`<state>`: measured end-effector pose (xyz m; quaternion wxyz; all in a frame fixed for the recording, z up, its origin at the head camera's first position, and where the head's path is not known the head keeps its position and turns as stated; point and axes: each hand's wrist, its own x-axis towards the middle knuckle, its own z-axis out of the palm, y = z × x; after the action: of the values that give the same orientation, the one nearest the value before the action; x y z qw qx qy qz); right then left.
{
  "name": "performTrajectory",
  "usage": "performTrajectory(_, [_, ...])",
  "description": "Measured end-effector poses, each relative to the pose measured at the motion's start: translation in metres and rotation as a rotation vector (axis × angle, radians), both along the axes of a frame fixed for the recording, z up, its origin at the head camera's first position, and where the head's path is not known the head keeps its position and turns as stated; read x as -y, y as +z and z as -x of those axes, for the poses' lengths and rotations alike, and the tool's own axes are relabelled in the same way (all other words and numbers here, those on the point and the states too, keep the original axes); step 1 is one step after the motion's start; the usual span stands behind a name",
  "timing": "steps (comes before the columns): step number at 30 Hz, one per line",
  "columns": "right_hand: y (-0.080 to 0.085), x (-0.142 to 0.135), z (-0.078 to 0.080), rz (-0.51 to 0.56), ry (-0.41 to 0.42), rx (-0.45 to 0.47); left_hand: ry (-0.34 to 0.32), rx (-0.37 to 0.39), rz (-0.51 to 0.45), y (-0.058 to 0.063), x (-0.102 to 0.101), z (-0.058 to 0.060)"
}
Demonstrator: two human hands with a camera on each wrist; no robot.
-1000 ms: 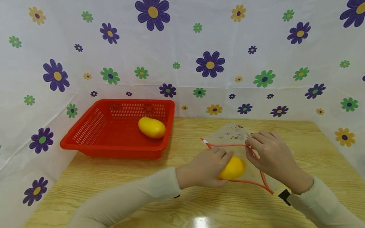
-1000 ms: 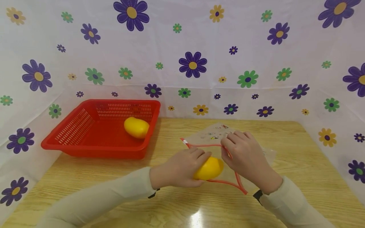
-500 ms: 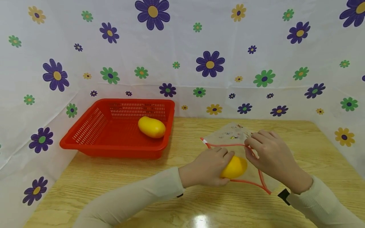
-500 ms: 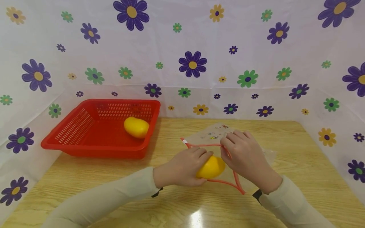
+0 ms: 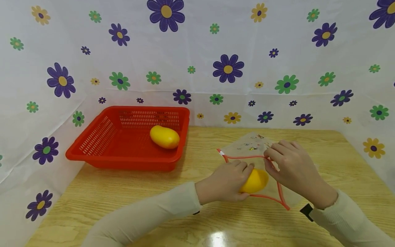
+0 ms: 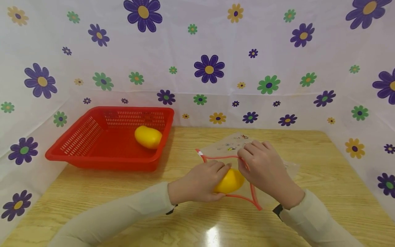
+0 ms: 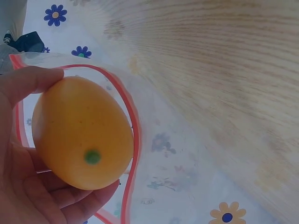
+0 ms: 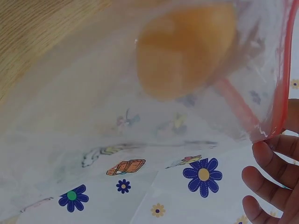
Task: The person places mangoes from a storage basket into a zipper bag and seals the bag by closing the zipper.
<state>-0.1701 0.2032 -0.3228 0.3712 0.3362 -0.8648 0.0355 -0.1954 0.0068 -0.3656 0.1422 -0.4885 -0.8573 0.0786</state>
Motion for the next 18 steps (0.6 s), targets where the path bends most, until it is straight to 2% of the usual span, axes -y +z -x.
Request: performTrajectory(18, [0.002,0.001,0.000,0.007,0.013,-0.001,0.038,0.040,0.028,-0.004,-0.014,0.008])
